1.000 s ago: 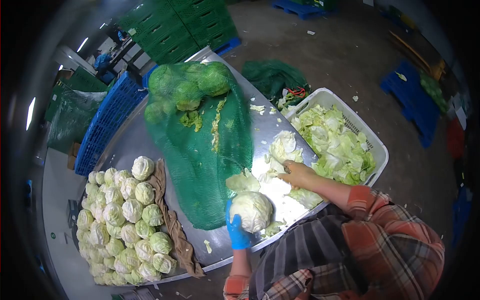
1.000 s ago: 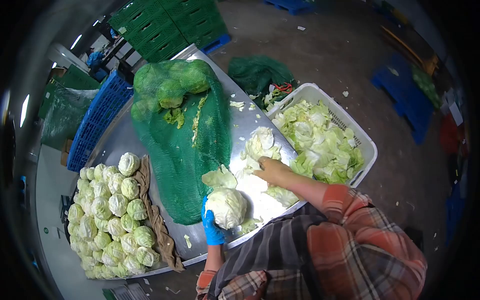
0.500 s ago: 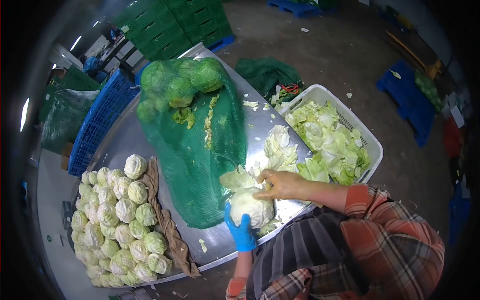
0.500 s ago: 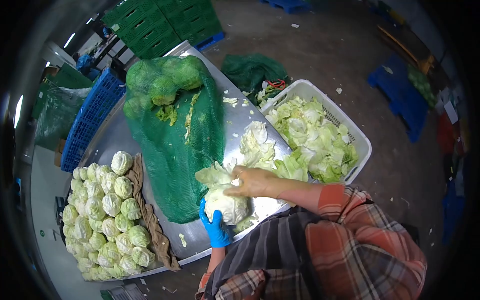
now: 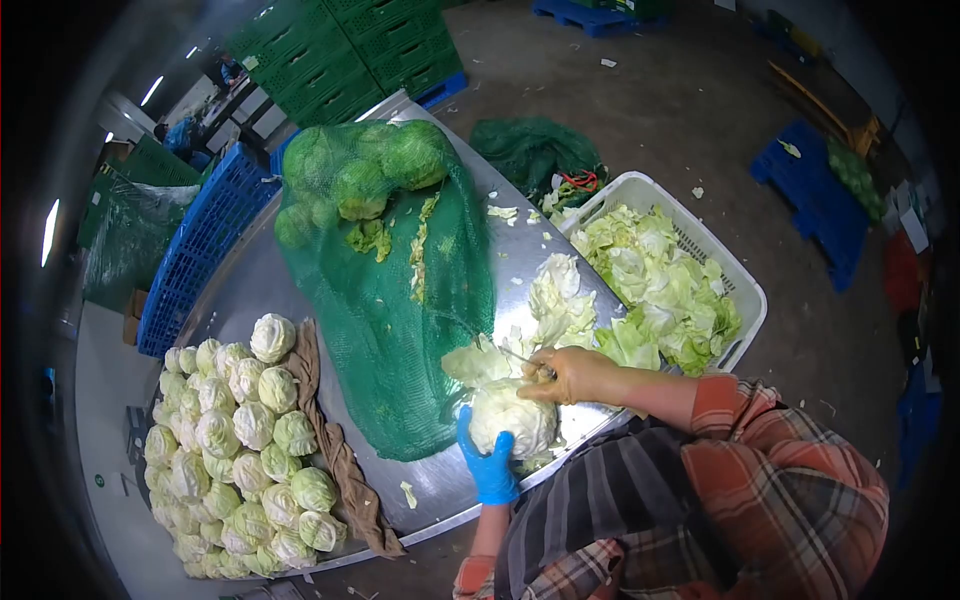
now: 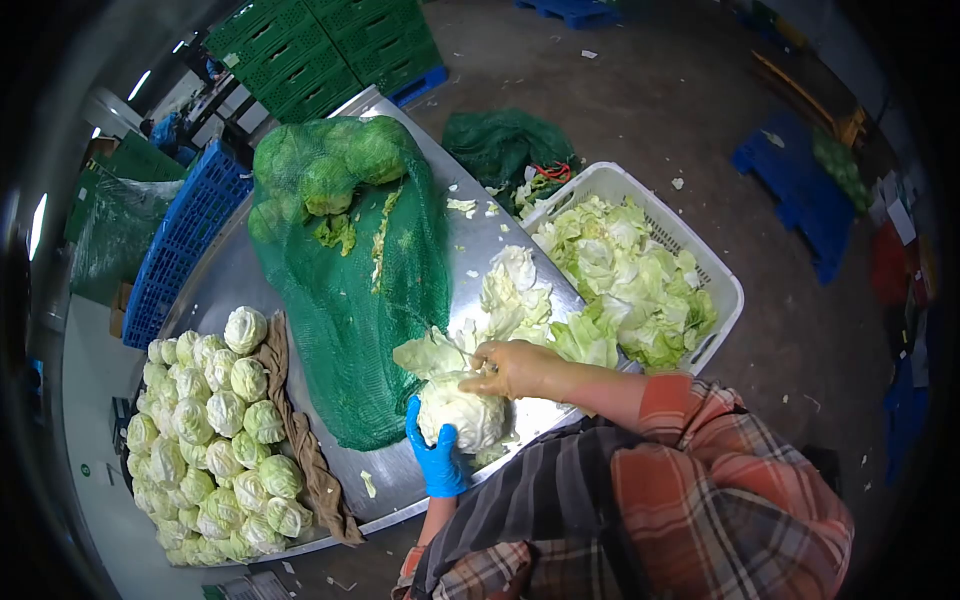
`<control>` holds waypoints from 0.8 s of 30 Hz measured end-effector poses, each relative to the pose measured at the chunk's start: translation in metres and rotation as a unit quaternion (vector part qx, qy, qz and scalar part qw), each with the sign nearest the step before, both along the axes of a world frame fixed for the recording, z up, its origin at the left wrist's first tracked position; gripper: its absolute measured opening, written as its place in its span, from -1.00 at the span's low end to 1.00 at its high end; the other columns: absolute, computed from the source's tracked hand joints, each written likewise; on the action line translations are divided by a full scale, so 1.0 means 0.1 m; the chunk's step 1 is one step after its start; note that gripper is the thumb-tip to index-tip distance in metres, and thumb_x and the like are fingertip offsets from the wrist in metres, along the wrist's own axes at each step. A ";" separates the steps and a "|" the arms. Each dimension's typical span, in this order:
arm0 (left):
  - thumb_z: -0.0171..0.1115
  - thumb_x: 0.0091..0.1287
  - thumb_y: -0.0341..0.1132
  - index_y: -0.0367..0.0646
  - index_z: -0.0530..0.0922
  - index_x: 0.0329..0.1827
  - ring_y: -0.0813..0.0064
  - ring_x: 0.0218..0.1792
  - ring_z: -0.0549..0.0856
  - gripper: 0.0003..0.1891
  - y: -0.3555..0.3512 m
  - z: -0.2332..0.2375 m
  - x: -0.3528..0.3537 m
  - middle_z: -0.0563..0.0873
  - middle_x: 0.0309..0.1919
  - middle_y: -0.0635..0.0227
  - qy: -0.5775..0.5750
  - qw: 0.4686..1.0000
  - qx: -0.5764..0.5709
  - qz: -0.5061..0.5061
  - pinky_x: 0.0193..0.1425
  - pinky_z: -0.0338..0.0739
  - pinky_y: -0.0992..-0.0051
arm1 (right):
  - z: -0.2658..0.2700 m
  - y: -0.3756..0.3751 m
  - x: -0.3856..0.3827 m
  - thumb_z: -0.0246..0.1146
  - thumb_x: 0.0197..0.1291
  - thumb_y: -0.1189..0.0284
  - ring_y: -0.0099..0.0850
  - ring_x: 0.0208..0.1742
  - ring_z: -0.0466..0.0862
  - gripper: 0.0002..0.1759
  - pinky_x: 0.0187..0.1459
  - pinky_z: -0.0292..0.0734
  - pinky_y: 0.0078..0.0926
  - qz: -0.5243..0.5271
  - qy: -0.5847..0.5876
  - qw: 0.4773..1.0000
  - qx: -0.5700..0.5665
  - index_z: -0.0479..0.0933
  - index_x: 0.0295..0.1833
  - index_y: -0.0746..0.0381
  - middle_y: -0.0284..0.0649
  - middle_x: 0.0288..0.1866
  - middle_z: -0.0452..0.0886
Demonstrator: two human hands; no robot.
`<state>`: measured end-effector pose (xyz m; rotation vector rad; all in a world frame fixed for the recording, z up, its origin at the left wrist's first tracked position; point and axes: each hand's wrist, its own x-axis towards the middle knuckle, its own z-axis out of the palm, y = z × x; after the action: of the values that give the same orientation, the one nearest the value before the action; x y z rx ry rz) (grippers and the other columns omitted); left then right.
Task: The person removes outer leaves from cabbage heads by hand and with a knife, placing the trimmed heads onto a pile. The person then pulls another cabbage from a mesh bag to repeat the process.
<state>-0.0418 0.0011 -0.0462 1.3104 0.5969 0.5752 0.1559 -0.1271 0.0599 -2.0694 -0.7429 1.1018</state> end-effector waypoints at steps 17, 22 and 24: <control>0.23 0.31 -0.13 -0.14 0.20 0.48 0.15 0.26 0.49 -0.29 0.08 0.02 0.04 0.39 0.33 0.11 -0.062 0.979 -0.190 0.027 0.35 0.44 0.18 | -0.34 -0.13 -0.05 0.32 0.09 -0.14 -0.05 0.06 0.64 -0.08 0.11 0.52 -0.24 0.011 -0.079 0.997 0.014 0.25 0.42 0.20 0.09 0.00 0.62; 0.16 0.36 0.06 -0.07 0.30 0.44 0.16 0.32 0.45 -0.34 0.34 -0.33 -0.14 0.46 0.32 0.23 -0.132 0.881 -0.447 -0.077 0.39 0.35 0.08 | -0.31 0.02 -0.08 0.35 0.17 -0.04 -0.44 -0.48 0.59 -0.43 -0.44 0.50 -0.47 0.020 0.101 0.985 0.137 0.48 0.09 0.14 -0.23 -0.35 0.61; -0.08 0.46 0.04 -0.09 0.26 0.46 0.19 0.26 0.50 -0.40 0.20 -0.30 -0.18 0.44 0.33 0.20 0.056 0.979 0.089 -0.177 0.36 0.41 0.17 | -0.25 -0.01 -0.02 0.30 0.28 0.09 -0.64 -0.69 0.42 -0.65 -0.65 0.34 -0.61 -0.034 0.205 0.965 0.162 0.50 -0.10 0.15 -0.43 -0.56 0.49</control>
<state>-0.0595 0.0215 -0.0764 1.5834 0.3947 0.2660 0.1542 -0.1279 0.0350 -1.5181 -0.5932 1.2263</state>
